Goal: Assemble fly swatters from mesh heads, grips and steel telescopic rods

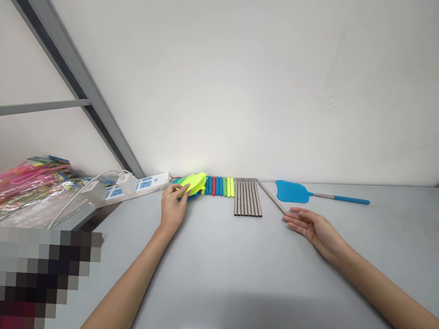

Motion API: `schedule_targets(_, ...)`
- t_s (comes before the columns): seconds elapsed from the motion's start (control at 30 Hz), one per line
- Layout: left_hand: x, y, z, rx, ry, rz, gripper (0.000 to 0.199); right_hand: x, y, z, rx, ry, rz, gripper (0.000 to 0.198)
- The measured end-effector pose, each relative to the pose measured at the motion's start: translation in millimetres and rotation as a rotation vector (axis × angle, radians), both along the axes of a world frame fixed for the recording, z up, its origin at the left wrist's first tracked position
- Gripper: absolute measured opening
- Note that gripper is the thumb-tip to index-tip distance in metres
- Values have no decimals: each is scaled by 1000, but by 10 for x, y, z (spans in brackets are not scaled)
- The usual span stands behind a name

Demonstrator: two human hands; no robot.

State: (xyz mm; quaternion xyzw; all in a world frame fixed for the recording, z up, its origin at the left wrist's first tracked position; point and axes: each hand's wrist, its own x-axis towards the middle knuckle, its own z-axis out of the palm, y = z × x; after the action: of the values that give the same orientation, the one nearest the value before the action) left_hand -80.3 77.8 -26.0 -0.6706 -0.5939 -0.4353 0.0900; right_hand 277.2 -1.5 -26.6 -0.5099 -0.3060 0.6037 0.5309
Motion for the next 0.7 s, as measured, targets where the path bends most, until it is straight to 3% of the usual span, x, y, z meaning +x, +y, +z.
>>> schedule_targets(0.17, -18, -20, 0, 33, -41, 25, 27, 82, 14, -2, 47, -88, 82, 23)
schedule_targets(0.4, 84, -160, 145, 114, -79, 22, 28, 27, -35, 72, -20, 100, 229, 48)
schedule_targets(0.7, 444, -490, 380, 272, 107, -173, 36, 12, -53, 108, -69, 133, 237, 29)
